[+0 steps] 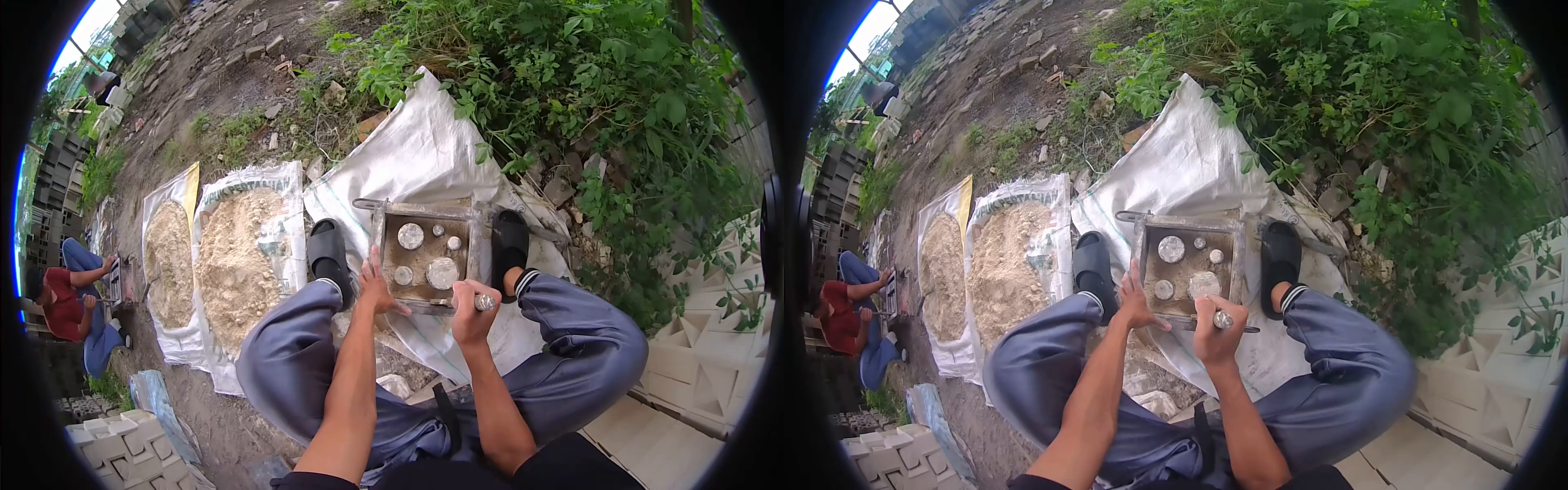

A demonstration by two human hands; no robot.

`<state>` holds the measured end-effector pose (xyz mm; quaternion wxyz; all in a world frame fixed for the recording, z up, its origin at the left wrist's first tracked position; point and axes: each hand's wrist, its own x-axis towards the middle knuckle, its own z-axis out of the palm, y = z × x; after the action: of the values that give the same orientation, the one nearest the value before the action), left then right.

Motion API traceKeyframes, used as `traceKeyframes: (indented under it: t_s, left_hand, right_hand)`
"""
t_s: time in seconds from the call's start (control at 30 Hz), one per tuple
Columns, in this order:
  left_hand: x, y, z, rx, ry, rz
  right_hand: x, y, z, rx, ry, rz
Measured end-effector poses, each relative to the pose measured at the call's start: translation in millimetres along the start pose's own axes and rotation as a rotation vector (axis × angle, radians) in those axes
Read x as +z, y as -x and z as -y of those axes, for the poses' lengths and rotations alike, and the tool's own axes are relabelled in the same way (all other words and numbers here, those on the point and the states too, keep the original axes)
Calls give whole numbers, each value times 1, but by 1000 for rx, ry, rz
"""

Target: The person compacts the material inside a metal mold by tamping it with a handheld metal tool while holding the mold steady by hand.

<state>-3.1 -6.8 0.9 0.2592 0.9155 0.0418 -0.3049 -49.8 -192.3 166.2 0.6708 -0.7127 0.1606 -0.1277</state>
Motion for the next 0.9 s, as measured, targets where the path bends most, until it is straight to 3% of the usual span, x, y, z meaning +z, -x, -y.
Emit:
traceKeyframes:
  t_s: [0.03, 0.1, 0.13, 0.3, 0.37, 0.47, 0.57, 0.67, 0.7, 0.83, 0.9]
  left_hand:
    - [-1, 3, 3, -5, -8, 1]
    - [-4, 3, -4, -13, 1, -4]
    - [-2, 0, -5, -4, -27, -3]
    - [-2, 0, -2, 5, -16, -28]
    - [-3, 6, -4, 27, 5, -42]
    - [-7, 6, -10, -56, -23, 3]
    - [0, 1, 2, -38, -47, -4]
    - [6, -7, 6, -14, -56, -21]
    - [6, -12, 5, 7, -54, -34]
    - [-1, -5, 0, -57, -27, 26]
    - [10, -10, 12, 29, -43, -41]
  right_hand:
    - [4, 3, -14, 13, -4, 2]
    - [13, -3, -26, -180, 40, -72]
    - [14, -10, -20, -9, 44, 35]
    - [16, 16, -17, 73, -63, 7]
    - [19, 17, -54, -198, 10, 39]
    - [27, 4, -5, -116, 33, 117]
    - [32, 15, -11, -49, -3, 183]
    - [42, 18, -32, -242, 62, 185]
    - [43, 12, -25, -164, 70, 261]
    - [37, 15, 4, -125, 3, 177]
    - [38, 22, -5, -99, -51, 132]
